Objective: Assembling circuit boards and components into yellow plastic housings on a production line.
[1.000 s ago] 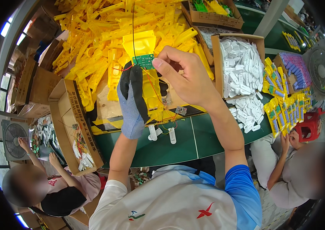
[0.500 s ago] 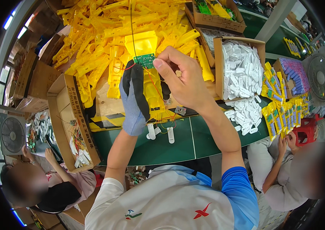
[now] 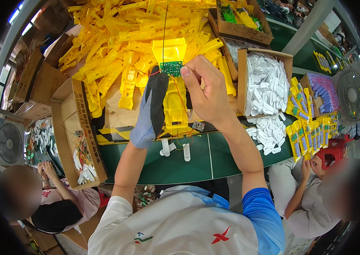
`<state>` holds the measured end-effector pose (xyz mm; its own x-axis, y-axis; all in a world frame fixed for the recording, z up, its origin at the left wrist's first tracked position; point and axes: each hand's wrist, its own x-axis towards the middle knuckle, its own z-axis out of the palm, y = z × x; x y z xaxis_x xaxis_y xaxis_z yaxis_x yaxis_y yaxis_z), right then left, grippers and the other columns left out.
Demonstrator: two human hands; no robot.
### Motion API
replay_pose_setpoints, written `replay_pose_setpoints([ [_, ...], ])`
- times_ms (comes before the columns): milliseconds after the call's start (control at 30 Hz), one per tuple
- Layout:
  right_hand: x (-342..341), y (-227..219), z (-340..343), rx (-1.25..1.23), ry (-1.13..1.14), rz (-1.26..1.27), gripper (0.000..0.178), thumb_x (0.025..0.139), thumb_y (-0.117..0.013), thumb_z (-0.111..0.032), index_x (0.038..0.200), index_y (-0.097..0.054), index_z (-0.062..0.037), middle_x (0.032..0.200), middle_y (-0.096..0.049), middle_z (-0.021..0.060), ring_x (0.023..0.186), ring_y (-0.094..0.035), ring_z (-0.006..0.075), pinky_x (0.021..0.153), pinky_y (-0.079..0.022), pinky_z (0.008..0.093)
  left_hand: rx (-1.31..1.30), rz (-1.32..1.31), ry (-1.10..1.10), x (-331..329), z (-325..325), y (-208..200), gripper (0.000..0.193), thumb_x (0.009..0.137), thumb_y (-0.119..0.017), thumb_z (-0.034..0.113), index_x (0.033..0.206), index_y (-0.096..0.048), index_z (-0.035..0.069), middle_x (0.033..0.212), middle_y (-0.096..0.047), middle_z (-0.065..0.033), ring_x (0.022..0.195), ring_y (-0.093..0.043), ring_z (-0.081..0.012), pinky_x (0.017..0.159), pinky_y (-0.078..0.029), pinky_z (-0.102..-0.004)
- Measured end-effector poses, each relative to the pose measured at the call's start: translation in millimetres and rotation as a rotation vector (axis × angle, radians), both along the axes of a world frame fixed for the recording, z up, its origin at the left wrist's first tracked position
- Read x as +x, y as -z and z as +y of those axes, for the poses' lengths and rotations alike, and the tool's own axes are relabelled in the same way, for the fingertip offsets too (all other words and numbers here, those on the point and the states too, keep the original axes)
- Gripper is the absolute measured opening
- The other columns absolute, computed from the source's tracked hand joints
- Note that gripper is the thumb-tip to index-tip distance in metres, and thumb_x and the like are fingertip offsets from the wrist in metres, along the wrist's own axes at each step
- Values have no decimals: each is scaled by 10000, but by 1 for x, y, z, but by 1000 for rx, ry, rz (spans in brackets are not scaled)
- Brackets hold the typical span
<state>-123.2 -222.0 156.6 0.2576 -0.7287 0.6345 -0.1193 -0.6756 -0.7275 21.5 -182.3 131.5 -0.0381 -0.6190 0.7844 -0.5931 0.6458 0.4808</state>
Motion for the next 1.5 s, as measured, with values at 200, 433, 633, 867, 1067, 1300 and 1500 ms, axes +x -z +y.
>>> replay_pose_setpoints([
  [200, 7, 5, -1, -119, 18, 79, 201, 966, -543, -161, 838, -535, -7, 709, -477, 57, 625, -461, 145, 596, -385, 288, 672, 930, 405, -2, 0, -15, 215, 960, -587, 151, 1115, -558, 5, 948, -613, -32, 839, -527, -66, 709, -449, -217],
  [433, 3, -7, 4, 607, -480, 39, 428, 973, -545, -228, 1302, -428, 19, 841, -615, 61, 774, -614, 134, 698, -480, 266, 500, 1221, 424, 15, -1, -25, 209, 958, -587, 203, 1092, -576, 43, 778, -653, -76, 560, -625, -158, 501, -490, -272],
  [633, -5, -18, 12, 477, -357, 279, 328, 888, -671, -164, 1145, -607, 28, 839, -691, 84, 732, -651, 114, 660, -501, 251, 301, 1146, 233, 29, -2, -33, 208, 965, -590, 247, 1049, -571, 58, 792, -636, -44, 617, -613, -122, 548, -478, -261],
  [867, -9, -32, 42, -491, 20, 496, 241, 753, -732, -127, 993, -712, -110, 963, -659, 43, 823, -655, 249, 732, -527, 348, 346, 1414, 358, 30, -4, -33, 259, 977, -553, 301, 1076, -512, 65, 904, -637, -111, 761, -662, -209, 684, -556, -355],
  [1067, -13, -45, 56, -291, -301, 561, 492, 638, -832, -151, 1101, -676, -90, 1062, -662, 91, 898, -647, 280, 780, -512, 357, 473, 1357, 412, 29, -5, -32, 295, 968, -564, 336, 1061, -511, 62, 849, -636, -114, 696, -656, -226, 630, -563, -364],
  [1300, -37, -51, 43, -357, 10, 483, 313, 719, -790, -142, 1017, -720, -76, 899, -697, 62, 811, -654, 234, 731, -513, 321, 478, 1159, 346, 24, 0, -33, 284, 965, -585, 291, 1089, -549, 38, 737, -596, -87, 569, -583, -182, 505, -472, -305],
  [1500, -65, -52, 40, -146, 182, 214, 182, 802, -724, -85, 961, -713, 2, 825, -701, 80, 709, -649, 151, 658, -488, 252, 538, 976, 404, 18, 7, -23, 241, 951, -579, 119, 1168, -547, 20, 833, -649, -77, 657, -607, -156, 567, -498, -285],
])
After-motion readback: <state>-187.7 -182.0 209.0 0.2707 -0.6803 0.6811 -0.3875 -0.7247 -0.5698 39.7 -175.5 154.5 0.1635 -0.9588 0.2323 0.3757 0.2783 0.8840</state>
